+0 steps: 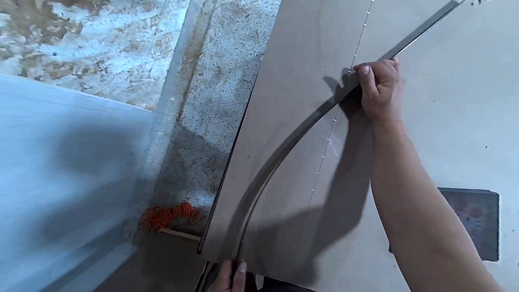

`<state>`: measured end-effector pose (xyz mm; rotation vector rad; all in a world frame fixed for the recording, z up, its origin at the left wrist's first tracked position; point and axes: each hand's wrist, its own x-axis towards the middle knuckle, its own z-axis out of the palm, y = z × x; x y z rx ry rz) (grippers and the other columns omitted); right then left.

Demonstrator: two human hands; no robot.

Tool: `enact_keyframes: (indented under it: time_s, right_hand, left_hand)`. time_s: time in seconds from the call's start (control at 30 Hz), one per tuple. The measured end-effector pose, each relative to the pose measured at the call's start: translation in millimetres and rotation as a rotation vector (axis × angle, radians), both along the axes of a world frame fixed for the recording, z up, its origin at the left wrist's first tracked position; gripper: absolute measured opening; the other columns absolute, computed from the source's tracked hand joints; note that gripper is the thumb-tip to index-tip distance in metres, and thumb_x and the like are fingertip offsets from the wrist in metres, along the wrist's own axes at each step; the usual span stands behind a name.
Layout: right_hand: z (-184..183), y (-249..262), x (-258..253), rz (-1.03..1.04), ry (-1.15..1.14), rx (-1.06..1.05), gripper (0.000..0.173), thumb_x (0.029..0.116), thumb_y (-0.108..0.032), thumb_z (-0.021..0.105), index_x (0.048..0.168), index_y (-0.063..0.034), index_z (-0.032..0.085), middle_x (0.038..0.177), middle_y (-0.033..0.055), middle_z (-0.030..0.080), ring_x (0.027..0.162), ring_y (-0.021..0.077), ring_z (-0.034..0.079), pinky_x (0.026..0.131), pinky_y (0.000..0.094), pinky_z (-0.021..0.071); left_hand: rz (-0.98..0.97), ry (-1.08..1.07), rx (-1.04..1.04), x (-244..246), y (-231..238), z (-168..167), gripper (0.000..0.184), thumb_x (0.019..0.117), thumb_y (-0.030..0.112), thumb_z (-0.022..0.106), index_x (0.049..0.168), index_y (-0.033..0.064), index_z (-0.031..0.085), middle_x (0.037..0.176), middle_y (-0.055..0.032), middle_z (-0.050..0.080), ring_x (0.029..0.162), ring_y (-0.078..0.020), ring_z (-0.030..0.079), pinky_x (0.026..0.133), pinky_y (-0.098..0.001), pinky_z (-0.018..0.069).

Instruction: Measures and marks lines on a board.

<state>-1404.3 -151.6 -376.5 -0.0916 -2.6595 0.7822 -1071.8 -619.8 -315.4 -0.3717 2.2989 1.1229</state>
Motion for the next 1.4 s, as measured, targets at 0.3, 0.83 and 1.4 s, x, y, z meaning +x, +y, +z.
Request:
enact_keyframes:
  time_s: [0.3, 0.83, 1.4]
  right_hand:
    - [-4, -14, -40, -0.144, -0.085, 0.100, 0.062, 0.0918, -0.069, 0.060, 0.111, -0.0118, 0.073, 0.120, 0.0156, 0.067, 0.127, 0.0369, 0.055, 0.122, 0.0637, 0.0185]
    - [-22, -14, -64, 0.006, -0.151, -0.220, 0.048, 0.0876, -0.066, 0.070, 0.108, -0.0228, 0.075, 0.108, -0.0038, 0.072, 0.104, 0.0052, 0.065, 0.097, 0.0346, 0.0510]
    - [-51, 2, -53, -0.041, -0.209, -0.548, 0.043, 0.0872, -0.056, 0.077, 0.104, -0.0169, 0.073, 0.098, -0.0044, 0.071, 0.094, 0.0054, 0.067, 0.090, 0.0324, 0.0568]
  left_hand:
    - [0.273, 0.115, 0.118, -43, 49, 7, 0.034, 0.1079, 0.027, 0.051, 0.120, -0.0043, 0.058, 0.083, -0.0050, 0.063, 0.067, -0.0129, 0.060, 0.059, -0.0296, 0.0540]
    - [-0.165, -0.189, -0.086, -48, 47, 8, 0.042, 0.1102, 0.038, 0.044, 0.090, 0.0049, 0.062, 0.063, -0.0030, 0.063, 0.055, -0.0127, 0.064, 0.052, -0.0330, 0.0545]
    - [-0.265, 0.424, 0.049, -215, 44, -32, 0.038, 0.1028, 0.034, 0.061, 0.138, 0.0211, 0.064, 0.094, 0.0043, 0.071, 0.067, -0.0067, 0.062, 0.057, -0.0259, 0.0558]
